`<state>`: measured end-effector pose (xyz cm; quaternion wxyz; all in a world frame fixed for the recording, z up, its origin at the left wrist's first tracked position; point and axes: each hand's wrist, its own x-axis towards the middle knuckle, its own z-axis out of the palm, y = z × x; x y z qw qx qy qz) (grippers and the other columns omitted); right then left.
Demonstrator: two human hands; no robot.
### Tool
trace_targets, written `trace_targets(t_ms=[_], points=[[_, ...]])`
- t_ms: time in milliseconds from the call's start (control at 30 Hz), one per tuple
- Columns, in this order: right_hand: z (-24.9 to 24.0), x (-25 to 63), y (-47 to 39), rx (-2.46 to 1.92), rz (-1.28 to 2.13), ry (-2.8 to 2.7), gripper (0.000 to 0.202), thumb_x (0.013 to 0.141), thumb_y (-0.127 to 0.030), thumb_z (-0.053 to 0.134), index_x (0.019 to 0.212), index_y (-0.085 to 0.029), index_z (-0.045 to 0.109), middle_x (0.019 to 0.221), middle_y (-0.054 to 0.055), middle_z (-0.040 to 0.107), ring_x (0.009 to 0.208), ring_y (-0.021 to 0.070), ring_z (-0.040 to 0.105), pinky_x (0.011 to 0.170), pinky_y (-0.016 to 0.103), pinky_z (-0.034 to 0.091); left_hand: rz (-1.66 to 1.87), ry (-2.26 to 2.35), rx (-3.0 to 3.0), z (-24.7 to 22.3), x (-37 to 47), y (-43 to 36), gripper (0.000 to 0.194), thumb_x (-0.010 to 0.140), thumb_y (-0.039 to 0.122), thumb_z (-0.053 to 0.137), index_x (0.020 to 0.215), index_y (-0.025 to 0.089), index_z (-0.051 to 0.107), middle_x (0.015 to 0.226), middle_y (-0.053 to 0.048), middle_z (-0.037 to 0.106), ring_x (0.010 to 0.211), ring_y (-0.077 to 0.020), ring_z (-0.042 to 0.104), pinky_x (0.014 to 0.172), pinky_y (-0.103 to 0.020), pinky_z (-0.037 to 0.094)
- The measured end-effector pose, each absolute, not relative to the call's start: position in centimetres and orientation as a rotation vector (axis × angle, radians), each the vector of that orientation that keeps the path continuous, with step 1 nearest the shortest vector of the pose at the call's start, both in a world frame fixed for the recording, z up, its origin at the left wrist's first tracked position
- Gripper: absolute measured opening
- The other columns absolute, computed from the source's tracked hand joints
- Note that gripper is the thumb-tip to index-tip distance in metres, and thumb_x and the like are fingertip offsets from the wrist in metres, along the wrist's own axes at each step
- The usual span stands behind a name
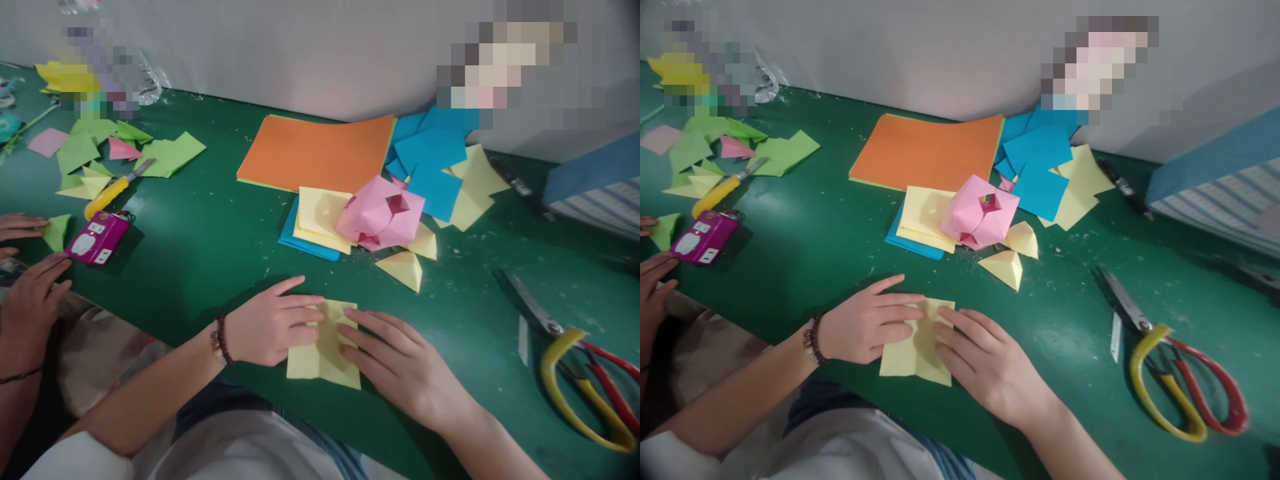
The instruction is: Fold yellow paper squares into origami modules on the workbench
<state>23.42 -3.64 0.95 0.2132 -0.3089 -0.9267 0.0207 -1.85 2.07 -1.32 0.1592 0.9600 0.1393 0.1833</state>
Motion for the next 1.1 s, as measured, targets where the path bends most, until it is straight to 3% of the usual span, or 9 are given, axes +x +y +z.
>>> trace_targets(t_ms=[133, 233, 333, 500, 633, 733, 867, 1100], points=[[0.3, 24.4, -3.3, -0.912, 0.177, -2.563, 0.022, 0.091, -0.014, 0.048, 0.096, -0.020, 0.069, 0.108, 0.005, 0.073, 0.112, 0.0218, 0.062, 0.088, 0.040, 0.055, 0.543, 0.391, 2.770, -0.5, -2.2, 2.2, 0.018, 0.087, 0.030, 0.057, 0.078, 0.018, 0.067, 0.123, -0.008, 0.065, 0.128, -0.0275, 0.050, 0.110, -0.052, 0.036], [0.0, 24.0, -3.0, -1.018, 0.357, -2.395, 0.011, 0.089, -0.021, 0.057, 0.093, -0.021, 0.067, 0.094, 0.005, 0.074, 0.098, 0.0189, 0.067, 0.080, 0.035, 0.057, 0.617, 0.471, 2.752, -0.4, -2.1, 2.1, 0.022, 0.088, 0.029, 0.058, 0.072, 0.015, 0.065, 0.109, -0.009, 0.070, 0.106, -0.0225, 0.061, 0.092, -0.039, 0.053], [-0.4, 22.9, -3.0, -1.263, 0.465, -2.180, 0.006, 0.088, -0.020, 0.059, 0.092, -0.021, 0.063, 0.080, 0.003, 0.070, 0.077, 0.0151, 0.067, 0.067, 0.028, 0.056, 0.689, 0.555, 2.678, -0.5, -1.7, 1.8, 0.020, 0.088, 0.023, 0.057, 0.071, 0.015, 0.064, 0.091, -0.008, 0.071, 0.086, -0.0179, 0.064, 0.077, -0.031, 0.056], [-0.7, 21.7, -3.3, -1.507, 0.389, -2.051, 0.020, 0.091, -0.022, 0.053, 0.110, -0.022, 0.056, 0.078, 0.001, 0.068, 0.074, 0.0162, 0.066, 0.066, 0.030, 0.054, 0.736, 0.708, 2.558, -0.5, -1.2, 1.5, 0.008, 0.087, 0.017, 0.055, 0.086, 0.013, 0.062, 0.085, -0.007, 0.070, 0.081, -0.0172, 0.063, 0.079, -0.032, 0.056], [-0.3, 21.5, -3.2, -1.460, 0.280, -2.133, 0.015, 0.090, -0.018, 0.054, 0.103, -0.020, 0.061, 0.076, 0.001, 0.066, 0.070, 0.0145, 0.063, 0.065, 0.028, 0.051, 0.698, 0.829, 2.486, -0.4, -1.2, 1.6, 0.027, 0.091, 0.016, 0.051, 0.117, 0.014, 0.055, 0.088, -0.005, 0.067, 0.078, -0.0163, 0.060, 0.073, -0.031, 0.054], [0.0, 21.5, -3.1, -1.420, 0.240, -2.191, 0.012, 0.089, -0.016, 0.055, 0.089, -0.019, 0.066, 0.076, 0.003, 0.067, 0.070, 0.0143, 0.061, 0.066, 0.028, 0.049, 0.609, 0.763, 2.547, -0.3, -1.2, 1.6, 0.025, 0.092, 0.012, 0.046, 0.110, 0.020, 0.062, 0.085, -0.005, 0.063, 0.079, -0.0164, 0.056, 0.074, -0.031, 0.053], [-0.1, 21.5, -3.1, -1.419, 0.201, -2.206, 0.015, 0.089, -0.016, 0.055, 0.089, -0.018, 0.070, 0.077, 0.005, 0.067, 0.072, 0.0149, 0.061, 0.066, 0.028, 0.050, 0.530, 0.773, 2.565, -0.3, -1.0, 1.6, 0.022, 0.089, 0.012, 0.048, 0.097, 0.018, 0.067, 0.088, -0.008, 0.058, 0.079, -0.0181, 0.051, 0.072, -0.033, 0.051], [-0.1, 21.6, -3.1, -1.445, 0.204, -2.219, 0.017, 0.090, -0.019, 0.054, 0.091, -0.019, 0.072, 0.079, 0.005, 0.068, 0.073, 0.0148, 0.062, 0.067, 0.029, 0.051, 0.523, 0.811, 2.527, -0.3, -1.2, 1.6, 0.021, 0.086, 0.011, 0.052, 0.097, 0.018, 0.068, 0.119, -0.011, 0.052, 0.086, -0.0183, 0.050, 0.079, -0.035, 0.051]])
